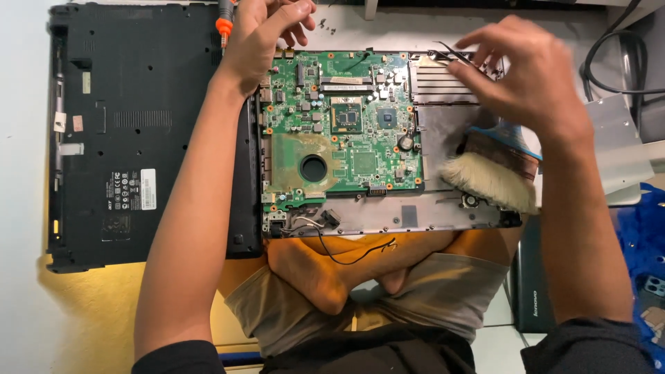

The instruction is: The person cleans the internal components of a disassembled laptop using a brush. They brush the motherboard and then remove a cooling fan to clean it separately.

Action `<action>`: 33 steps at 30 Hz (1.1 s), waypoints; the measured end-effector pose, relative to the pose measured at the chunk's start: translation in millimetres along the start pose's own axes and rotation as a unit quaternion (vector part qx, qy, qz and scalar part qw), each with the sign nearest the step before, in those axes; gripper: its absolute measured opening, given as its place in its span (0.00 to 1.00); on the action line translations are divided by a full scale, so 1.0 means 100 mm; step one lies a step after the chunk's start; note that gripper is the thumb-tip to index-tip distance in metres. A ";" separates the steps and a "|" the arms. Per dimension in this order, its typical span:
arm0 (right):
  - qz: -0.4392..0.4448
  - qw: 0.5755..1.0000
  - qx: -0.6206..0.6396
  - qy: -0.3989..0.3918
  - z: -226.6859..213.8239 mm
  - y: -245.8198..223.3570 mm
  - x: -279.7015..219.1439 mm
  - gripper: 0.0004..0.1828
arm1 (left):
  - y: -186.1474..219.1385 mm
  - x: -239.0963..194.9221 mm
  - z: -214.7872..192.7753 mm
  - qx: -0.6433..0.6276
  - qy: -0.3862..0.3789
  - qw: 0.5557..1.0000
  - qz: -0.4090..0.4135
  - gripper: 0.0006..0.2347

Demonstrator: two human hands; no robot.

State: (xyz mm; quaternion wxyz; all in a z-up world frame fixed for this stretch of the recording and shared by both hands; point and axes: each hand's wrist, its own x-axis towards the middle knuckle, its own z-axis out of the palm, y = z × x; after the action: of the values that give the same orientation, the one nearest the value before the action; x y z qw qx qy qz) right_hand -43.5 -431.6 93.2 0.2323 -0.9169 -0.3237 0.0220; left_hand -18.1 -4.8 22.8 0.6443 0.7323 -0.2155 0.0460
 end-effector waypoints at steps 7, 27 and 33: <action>0.065 0.974 -0.217 0.020 0.08 0.23 0.08 0.23 | 0.02 0.03 -0.01 -0.014 0.005 0.999 0.037 0.17; -0.109 0.993 -0.025 -0.024 0.38 -0.25 1.04 0.22 | 0.20 0.00 0.12 0.123 0.019 0.992 -0.006 0.10; -0.174 0.984 -0.035 0.017 0.57 -0.16 0.99 0.16 | 0.16 -0.06 0.25 0.285 -0.025 0.958 0.030 0.10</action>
State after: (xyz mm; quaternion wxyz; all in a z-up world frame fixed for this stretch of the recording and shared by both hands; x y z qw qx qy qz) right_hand 14.2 -337.3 60.1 0.2056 -0.8546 -0.4747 -0.0454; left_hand -34.9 -28.8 31.1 0.4016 0.8797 -0.2311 0.1068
